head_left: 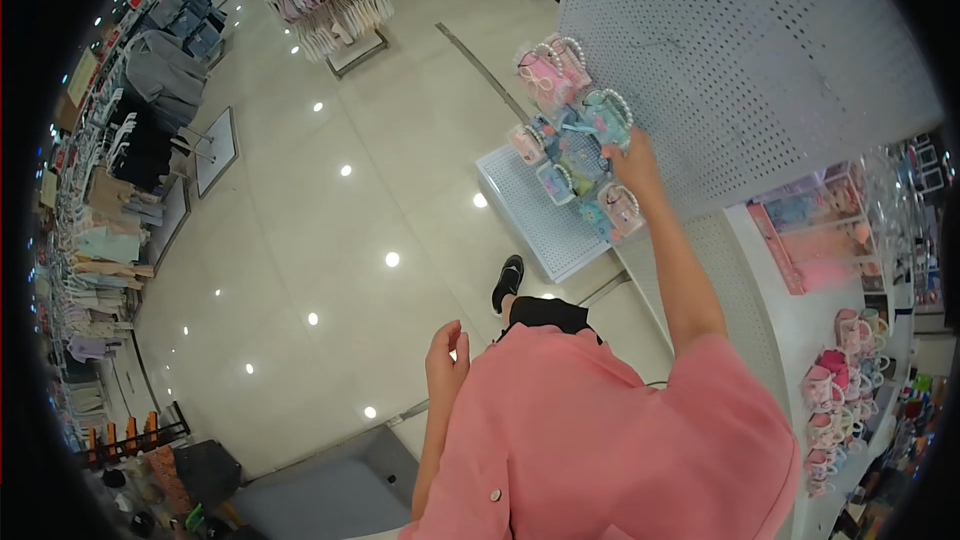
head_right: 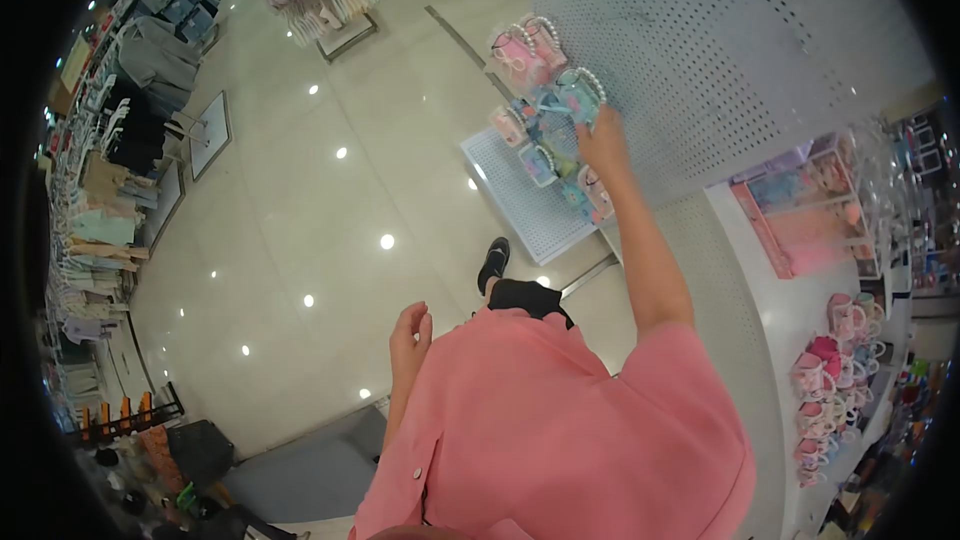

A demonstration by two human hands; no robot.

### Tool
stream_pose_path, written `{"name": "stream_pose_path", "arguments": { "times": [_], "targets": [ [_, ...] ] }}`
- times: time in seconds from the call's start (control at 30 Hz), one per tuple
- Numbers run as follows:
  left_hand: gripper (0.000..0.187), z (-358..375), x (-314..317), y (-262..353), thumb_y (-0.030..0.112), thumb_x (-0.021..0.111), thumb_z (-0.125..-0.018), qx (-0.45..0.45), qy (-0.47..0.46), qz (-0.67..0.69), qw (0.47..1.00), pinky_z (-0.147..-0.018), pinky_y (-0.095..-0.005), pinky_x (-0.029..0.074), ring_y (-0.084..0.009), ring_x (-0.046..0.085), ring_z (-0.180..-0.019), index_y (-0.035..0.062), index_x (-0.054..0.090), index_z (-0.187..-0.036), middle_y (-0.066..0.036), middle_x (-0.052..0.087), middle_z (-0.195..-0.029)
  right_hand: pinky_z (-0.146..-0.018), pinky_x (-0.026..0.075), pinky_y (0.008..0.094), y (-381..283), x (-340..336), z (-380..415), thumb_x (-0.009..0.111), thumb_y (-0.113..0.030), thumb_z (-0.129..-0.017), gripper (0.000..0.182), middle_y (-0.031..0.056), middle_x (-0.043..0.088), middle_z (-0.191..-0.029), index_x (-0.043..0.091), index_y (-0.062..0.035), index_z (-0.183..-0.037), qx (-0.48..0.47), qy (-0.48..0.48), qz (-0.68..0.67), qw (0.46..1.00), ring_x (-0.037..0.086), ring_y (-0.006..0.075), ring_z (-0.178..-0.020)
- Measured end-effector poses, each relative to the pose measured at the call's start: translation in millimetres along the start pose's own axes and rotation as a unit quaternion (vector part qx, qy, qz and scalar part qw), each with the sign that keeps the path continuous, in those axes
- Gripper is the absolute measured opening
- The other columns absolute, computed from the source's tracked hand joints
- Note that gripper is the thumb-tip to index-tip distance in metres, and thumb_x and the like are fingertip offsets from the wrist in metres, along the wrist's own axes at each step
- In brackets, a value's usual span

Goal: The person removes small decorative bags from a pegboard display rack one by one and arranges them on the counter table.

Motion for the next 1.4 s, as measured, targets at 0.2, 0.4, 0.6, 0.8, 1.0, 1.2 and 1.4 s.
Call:
{"name": "stream_pose_path", "arguments": {
  "times": [0.2,0.4,0.6,0.8,1.0,1.2,1.4],
  "targets": [
    [0.031,-107,-11,45,0.016,0.063,-0.103,0.010,-0.006,-0.011,1.000,-0.092,-0.0365,0.056,-0.0270,0.072,-0.105,-0.0021,0.064,-0.128,-0.018,0.073,-0.117,-0.110,0.043,0.0493,43,38,-74,0.068,-0.024,-0.092,0.066,0.0351,0.054,-0.139,0.046,0.0112,-0.143,0.092,0.003,0.004,0.996,0.051,0.0497,-0.131],
    [0.030,-189,-5,79,0.017,0.062,-0.104,0.024,-0.052,0.003,0.998,-0.093,-0.0361,0.055,-0.0261,0.072,-0.106,-0.0024,0.065,-0.127,-0.018,0.073,-0.118,-0.090,0.050,0.0526,62,50,-109,0.065,-0.024,-0.094,0.036,0.0294,0.068,-0.109,0.064,0.0046,-0.115,0.195,-0.036,0.018,0.980,0.065,0.0462,-0.106],
    [0.030,-258,0,81,0.017,0.063,-0.103,0.054,-0.170,0.009,0.984,-0.090,-0.0349,0.056,-0.0259,0.072,-0.104,-0.0028,0.065,-0.126,-0.018,0.073,-0.115,-0.078,0.050,0.0541,38,47,-96,0.059,-0.026,-0.098,0.028,0.0277,0.069,-0.091,0.065,0.0005,-0.104,0.186,0.023,0.041,0.981,0.067,0.0475,-0.089],
    [0.029,-349,0,105,0.015,0.065,-0.102,0.147,-0.292,-0.011,0.945,-0.090,-0.0353,0.056,-0.0257,0.072,-0.104,-0.0026,0.065,-0.125,-0.018,0.073,-0.114,-0.080,0.052,0.0528,-18,52,-53,0.056,-0.016,-0.098,0.020,0.0255,0.070,-0.101,0.064,-0.0022,-0.111,0.218,0.017,0.014,0.976,0.067,0.0459,-0.092],
    [0.038,-427,16,106,0.017,0.063,-0.103,0.205,-0.445,-0.064,0.870,-0.094,-0.0366,0.054,-0.0266,0.068,-0.112,-0.0016,0.058,-0.135,-0.019,0.068,-0.125,-0.078,0.054,0.0527,-98,78,-7,0.064,-0.018,-0.092,0.016,0.0190,0.069,-0.096,0.063,-0.0049,-0.102,0.178,0.041,0.081,0.980,0.068,0.0418,-0.092],
    [0.060,-433,58,88,0.026,0.064,-0.103,0.120,-0.558,-0.016,0.821,-0.097,-0.0373,0.052,-0.0290,0.058,-0.126,-0.0030,0.039,-0.150,-0.018,0.053,-0.144,-0.079,0.053,0.0507,-181,83,45,0.060,-0.013,-0.092,0.017,0.0150,0.068,-0.095,0.062,-0.0079,-0.107,0.194,0.004,0.020,0.981,0.068,0.0384,-0.092],
    [0.073,-369,81,84,0.053,0.055,-0.105,-0.156,-0.674,0.066,0.719,-0.105,-0.0606,0.049,-0.0362,0.046,-0.139,0.0125,0.024,-0.157,-0.017,0.038,-0.154,-0.079,0.054,0.0476,-228,46,103,0.062,-0.009,-0.089,0.017,0.0093,0.067,-0.095,0.062,-0.0092,-0.106,0.193,0.090,0.020,0.977,0.067,0.0343,-0.090]
  ]
}}
Point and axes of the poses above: each hand's wrist, its own z-axis away from the middle knuckle, its own x-axis out of the palm, y = z × x, the point moved 2 cm from there along -z, towards the middle knuckle
